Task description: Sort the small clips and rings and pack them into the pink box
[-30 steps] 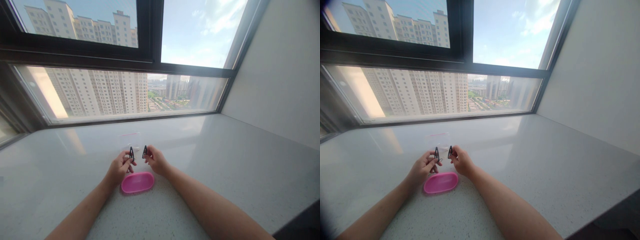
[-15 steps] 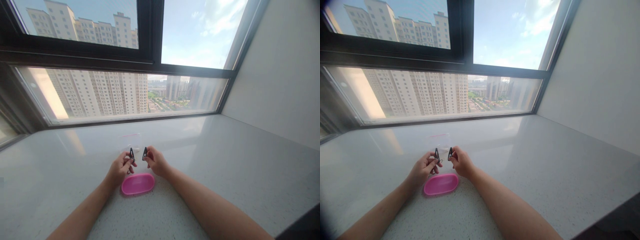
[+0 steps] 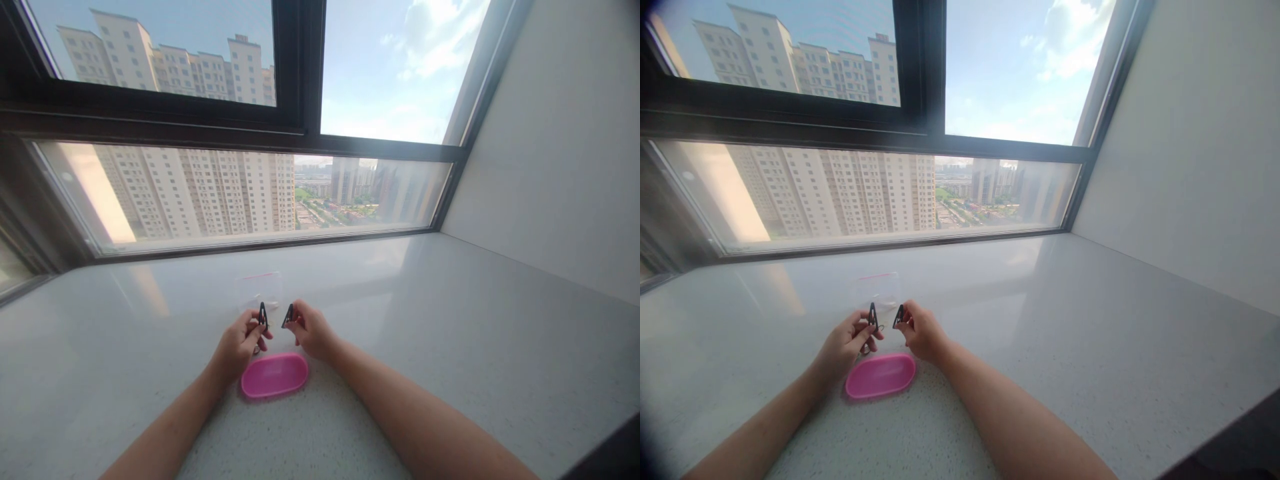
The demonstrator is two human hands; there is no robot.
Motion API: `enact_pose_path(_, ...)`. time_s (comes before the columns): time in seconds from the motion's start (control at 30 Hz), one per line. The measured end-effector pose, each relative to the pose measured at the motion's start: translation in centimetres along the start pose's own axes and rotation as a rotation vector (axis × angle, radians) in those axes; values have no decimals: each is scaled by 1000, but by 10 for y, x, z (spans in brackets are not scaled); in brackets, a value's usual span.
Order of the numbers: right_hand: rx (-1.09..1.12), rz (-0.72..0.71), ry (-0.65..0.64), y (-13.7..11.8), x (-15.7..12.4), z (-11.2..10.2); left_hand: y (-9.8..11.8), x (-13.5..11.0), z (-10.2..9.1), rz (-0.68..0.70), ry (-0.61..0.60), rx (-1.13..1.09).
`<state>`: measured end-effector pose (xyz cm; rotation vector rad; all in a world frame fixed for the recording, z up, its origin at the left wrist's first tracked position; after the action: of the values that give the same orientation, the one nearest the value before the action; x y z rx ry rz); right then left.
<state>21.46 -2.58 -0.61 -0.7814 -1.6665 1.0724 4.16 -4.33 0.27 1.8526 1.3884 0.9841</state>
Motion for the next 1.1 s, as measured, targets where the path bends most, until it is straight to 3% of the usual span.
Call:
enact_pose_path(0.7, -26, -25, 1, -4, 0, 0, 5, -1, -1, -24, 10, -13)
enact_pose_path(1.1, -39, -21, -16, 4, 1, 1, -4, 1, 0, 24, -25, 51)
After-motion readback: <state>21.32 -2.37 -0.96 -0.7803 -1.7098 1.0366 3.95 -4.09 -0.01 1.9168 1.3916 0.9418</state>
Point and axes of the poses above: each hand's wrist, its own x-axis towards the middle knuckle, its own z-axis out of the palm, y = z × x, the point moved 2 cm from there along x, towards the middle knuckle, and after that the axes turned 15 degrees about x, right-handed, at the moved point
